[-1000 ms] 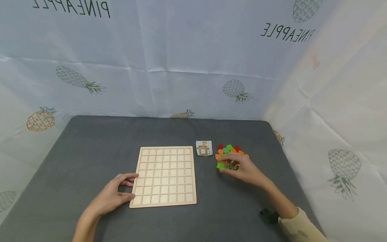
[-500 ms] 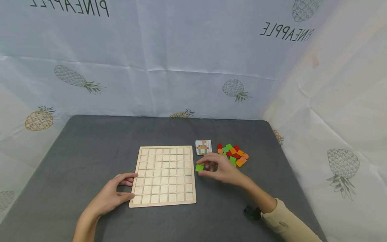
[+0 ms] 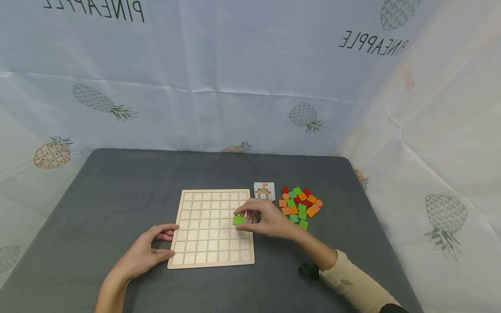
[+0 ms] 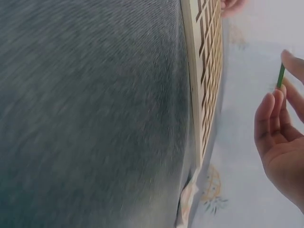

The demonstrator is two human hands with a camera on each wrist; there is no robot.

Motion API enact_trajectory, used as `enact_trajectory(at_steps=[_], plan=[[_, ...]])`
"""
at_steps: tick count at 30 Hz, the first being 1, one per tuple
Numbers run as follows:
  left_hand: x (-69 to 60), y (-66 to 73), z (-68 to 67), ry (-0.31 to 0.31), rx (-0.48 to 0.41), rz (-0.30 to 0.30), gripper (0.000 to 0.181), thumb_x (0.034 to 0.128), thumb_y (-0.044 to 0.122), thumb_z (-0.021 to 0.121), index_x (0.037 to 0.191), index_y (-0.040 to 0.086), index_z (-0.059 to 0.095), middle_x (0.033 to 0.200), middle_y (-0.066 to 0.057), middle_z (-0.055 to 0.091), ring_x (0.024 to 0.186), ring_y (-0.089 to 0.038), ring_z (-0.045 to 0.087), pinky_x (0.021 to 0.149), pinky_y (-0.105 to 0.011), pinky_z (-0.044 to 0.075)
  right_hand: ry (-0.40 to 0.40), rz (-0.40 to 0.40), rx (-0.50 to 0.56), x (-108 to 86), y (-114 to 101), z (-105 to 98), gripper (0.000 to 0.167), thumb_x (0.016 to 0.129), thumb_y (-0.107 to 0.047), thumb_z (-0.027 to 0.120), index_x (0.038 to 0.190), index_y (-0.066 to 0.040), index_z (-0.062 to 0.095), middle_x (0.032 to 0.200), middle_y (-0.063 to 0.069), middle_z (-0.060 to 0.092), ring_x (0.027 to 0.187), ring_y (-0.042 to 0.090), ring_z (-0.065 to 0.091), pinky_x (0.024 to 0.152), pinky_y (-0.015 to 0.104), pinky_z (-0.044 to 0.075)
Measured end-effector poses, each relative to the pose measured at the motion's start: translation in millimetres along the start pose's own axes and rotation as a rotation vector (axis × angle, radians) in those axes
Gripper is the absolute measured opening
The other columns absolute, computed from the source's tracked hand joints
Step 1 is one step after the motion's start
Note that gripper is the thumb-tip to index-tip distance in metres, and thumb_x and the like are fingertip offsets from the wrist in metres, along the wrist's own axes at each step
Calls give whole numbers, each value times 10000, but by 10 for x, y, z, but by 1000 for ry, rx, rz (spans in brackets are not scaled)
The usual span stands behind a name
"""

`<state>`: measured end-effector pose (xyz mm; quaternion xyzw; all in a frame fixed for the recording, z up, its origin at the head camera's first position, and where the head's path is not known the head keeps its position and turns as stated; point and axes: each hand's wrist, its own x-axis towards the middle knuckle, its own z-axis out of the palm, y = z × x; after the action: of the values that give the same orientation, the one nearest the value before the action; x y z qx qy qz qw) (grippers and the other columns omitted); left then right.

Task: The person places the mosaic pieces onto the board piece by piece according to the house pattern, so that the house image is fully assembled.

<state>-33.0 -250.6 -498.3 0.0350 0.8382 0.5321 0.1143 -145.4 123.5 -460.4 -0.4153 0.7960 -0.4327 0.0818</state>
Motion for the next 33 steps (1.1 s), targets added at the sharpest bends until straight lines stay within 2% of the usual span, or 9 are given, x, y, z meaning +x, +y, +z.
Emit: enact_trajectory(at_steps=[4, 7, 11, 16, 25, 33], plan=[[-2, -2, -8, -3, 2, -13, 674, 862, 21, 878, 1477, 22, 601, 1353, -180, 626, 1137, 20, 576, 820, -253, 625, -37, -6, 11, 89, -7, 99, 351, 906, -185, 897, 1217, -61, 792, 978, 12, 732, 826, 136, 646, 696, 243, 595], [6, -8, -13, -10, -2, -12, 672, 868, 20, 873, 1480, 18, 596, 1369, -185, 615, 1148, 15, 574, 826, -253, 625, -75, 14, 19, 141, -5, 191, 339, 904, -184, 900, 1209, -82, 792, 999, 7, 732, 838, 125, 644, 720, 205, 586], [13, -12, -16, -17, -6, -7, 666, 878, 23, 867, 1484, 16, 593, 1385, -190, 599, 1159, 10, 568, 827, -254, 624, -113, 4, 30, 209, -18, 319, 328, 904, -187, 903, 1202, -114, 787, 1023, 13, 739, 840, 151, 669, 729, 209, 594], [15, -13, -13, -12, -6, -10, 671, 875, 29, 871, 1487, 25, 593, 1381, -183, 602, 1162, -6, 572, 824, -256, 624, -167, -8, 38, 315, -66, 458, 324, 913, -186, 894, 1206, -101, 784, 1026, 32, 734, 858, 192, 681, 736, 222, 598], [0, -22, -17, -20, -10, -25, 680, 880, 34, 867, 1496, 13, 580, 1374, -187, 605, 1159, -13, 572, 826, -255, 626, -226, -53, -26, 547, -106, 713, 329, 930, -220, 883, 1222, -103, 788, 1034, 18, 742, 866, 116, 672, 744, 144, 563], [8, -13, -19, -33, -35, -23, 678, 882, 22, 858, 1495, -9, 571, 1370, -210, 595, 1158, -30, 575, 830, -252, 625, -239, -46, -86, 703, -109, 856, 311, 938, -238, 876, 1213, -114, 801, 1032, 4, 750, 865, 56, 651, 775, 79, 500]])
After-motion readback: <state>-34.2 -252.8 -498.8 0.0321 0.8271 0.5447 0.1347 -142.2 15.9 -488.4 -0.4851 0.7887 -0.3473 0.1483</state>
